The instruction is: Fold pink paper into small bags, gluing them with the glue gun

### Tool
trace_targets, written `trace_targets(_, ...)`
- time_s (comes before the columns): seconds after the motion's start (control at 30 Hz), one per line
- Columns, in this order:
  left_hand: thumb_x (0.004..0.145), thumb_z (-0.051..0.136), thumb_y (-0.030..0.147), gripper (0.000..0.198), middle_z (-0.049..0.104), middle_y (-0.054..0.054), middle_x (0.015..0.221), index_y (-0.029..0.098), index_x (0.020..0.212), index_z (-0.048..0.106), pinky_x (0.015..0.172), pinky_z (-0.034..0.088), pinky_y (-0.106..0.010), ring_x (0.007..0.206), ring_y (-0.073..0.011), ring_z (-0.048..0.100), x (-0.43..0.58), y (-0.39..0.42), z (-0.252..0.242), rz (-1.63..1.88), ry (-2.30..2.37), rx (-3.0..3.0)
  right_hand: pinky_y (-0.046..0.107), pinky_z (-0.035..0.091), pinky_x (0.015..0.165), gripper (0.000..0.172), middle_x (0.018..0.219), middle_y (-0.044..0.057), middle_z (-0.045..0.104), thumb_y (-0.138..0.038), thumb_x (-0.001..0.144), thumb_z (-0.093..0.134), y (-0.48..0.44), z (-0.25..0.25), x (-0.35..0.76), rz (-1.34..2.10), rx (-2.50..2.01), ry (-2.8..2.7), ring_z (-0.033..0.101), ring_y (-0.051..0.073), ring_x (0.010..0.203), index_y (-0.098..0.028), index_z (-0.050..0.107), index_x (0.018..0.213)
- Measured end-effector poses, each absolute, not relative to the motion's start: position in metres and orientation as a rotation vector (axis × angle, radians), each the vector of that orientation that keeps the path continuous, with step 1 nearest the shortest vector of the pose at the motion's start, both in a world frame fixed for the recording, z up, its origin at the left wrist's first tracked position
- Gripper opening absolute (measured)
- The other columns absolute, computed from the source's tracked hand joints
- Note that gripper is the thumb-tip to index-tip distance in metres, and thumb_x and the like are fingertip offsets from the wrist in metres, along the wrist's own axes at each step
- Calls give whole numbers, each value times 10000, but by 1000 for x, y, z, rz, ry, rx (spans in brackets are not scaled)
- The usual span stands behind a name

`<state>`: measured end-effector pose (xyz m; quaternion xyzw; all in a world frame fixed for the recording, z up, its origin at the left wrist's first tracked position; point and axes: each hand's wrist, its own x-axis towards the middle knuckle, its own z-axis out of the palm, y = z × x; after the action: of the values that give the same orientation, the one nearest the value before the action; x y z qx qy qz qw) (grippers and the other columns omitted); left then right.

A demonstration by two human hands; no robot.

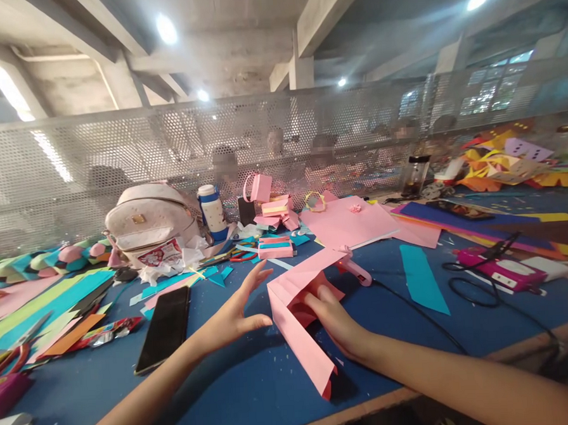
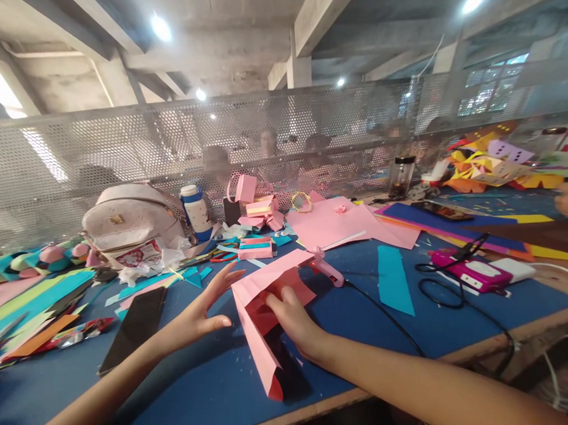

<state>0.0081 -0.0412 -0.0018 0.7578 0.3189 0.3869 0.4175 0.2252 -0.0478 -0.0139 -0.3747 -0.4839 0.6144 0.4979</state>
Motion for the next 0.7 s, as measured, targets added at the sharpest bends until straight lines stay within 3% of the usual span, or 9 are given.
trace_targets(0.27,754,733,416,836,395,-124,1500,311,1474,321,1163,232,-504,1406,-304,332,11,-47,-23,1023,804,1835,427,447,969,330,1127,80,674,-337,807,619,-48,-16,224,1507,-884,-1202,567,282,1172,-178,607,1096)
trace_targets(0.4,793,697,426,820,352,-120,1526,285,1488,286,1174,216,-498,1406,-310,325,12,-47,-23,1004,781,1878,425,451,961,339,1129,72,676,-316,794,622,-47,-15,224,1512,-879,-1206,588,273,1132,-182,614,1105)
trace_targets(0.7,863,639,348,676,380,-86,1508,304,1456,319,1175,243,-475,1394,-293,340,16,-51,-21,1080,759,1876,420,468,916,336,1093,69,689,-309,792,627,-46,-15,223,1502,-853,-1256,625,268,1043,-206,631,1111)
